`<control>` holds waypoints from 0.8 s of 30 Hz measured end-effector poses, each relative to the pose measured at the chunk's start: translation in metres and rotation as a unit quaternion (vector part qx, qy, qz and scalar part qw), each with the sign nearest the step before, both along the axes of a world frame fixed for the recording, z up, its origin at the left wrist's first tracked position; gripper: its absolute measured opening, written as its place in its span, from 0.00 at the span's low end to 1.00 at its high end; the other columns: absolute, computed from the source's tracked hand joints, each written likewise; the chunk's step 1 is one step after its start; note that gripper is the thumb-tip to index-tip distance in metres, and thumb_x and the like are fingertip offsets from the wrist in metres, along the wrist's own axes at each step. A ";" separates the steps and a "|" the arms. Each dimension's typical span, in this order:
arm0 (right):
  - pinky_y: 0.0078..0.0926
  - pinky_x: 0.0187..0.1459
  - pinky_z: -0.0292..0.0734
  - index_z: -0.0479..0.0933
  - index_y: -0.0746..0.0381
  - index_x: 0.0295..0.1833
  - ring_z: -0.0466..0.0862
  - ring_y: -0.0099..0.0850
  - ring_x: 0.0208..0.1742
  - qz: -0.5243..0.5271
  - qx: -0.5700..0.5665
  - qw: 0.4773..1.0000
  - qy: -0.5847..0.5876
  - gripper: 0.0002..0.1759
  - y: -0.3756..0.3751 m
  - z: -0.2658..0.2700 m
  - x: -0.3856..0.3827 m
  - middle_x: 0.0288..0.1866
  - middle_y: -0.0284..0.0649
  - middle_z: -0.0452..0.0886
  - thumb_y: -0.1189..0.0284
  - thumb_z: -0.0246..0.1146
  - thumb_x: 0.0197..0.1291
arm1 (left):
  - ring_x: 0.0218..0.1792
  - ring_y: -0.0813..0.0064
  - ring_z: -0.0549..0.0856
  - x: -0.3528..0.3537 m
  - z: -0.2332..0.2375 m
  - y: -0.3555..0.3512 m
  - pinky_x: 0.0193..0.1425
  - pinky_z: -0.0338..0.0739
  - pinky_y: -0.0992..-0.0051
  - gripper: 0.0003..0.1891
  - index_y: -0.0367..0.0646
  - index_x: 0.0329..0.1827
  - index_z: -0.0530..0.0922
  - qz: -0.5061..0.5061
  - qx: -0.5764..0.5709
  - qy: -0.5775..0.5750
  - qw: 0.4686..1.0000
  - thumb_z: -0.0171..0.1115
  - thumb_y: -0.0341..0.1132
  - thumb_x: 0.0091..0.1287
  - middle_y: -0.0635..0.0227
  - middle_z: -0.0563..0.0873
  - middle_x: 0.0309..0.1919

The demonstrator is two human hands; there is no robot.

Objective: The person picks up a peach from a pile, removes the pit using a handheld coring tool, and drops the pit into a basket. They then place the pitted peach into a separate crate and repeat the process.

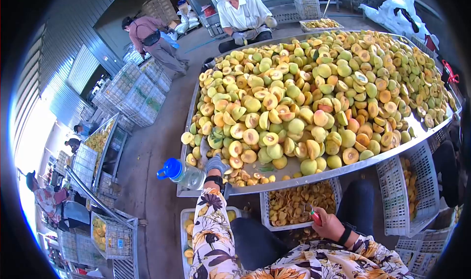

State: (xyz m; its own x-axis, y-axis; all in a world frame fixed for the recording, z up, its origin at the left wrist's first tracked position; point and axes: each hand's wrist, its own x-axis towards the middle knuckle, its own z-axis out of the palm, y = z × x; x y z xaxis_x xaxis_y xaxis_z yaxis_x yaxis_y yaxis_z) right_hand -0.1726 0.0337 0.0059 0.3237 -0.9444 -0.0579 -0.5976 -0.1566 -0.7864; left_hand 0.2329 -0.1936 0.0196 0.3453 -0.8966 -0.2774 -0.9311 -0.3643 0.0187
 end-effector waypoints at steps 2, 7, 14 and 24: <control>0.43 0.29 0.74 0.64 0.63 0.52 0.79 0.49 0.26 -0.004 0.004 1.000 -0.006 0.24 -0.001 -0.003 0.000 0.23 0.52 0.77 0.70 0.61 0.49 | 0.48 0.60 0.80 -0.012 -0.001 0.002 0.52 0.74 0.66 0.39 0.47 0.62 0.65 -0.027 0.034 -0.026 0.999 0.69 0.48 0.45 0.53 0.80 0.47; 0.43 0.28 0.73 0.67 0.63 0.49 0.79 0.49 0.25 0.056 -0.021 0.998 0.014 0.19 -0.014 0.014 0.014 0.22 0.52 0.76 0.69 0.60 0.51 | 0.47 0.56 0.79 -0.005 -0.018 0.032 0.51 0.74 0.66 0.34 0.36 0.50 0.73 -0.029 -0.197 0.026 0.980 0.72 0.47 0.41 0.51 0.81 0.41; 0.42 0.26 0.73 0.68 0.60 0.49 0.78 0.49 0.24 0.066 -0.092 0.993 -0.026 0.19 -0.052 0.041 0.049 0.21 0.51 0.76 0.68 0.61 0.51 | 0.26 0.56 0.79 -0.019 -0.013 0.070 0.33 0.73 0.63 0.22 0.39 0.33 0.74 0.040 -0.348 0.207 0.913 0.72 0.42 0.41 0.56 0.80 0.24; 0.40 0.28 0.75 0.70 0.59 0.50 0.79 0.48 0.26 0.036 -0.090 0.995 -0.030 0.20 -0.034 0.040 0.034 0.23 0.51 0.77 0.67 0.62 0.51 | 0.40 0.53 0.80 -0.056 -0.032 0.065 0.48 0.73 0.63 0.21 0.53 0.52 0.75 -0.098 -0.257 0.071 0.959 0.63 0.41 0.52 0.53 0.81 0.39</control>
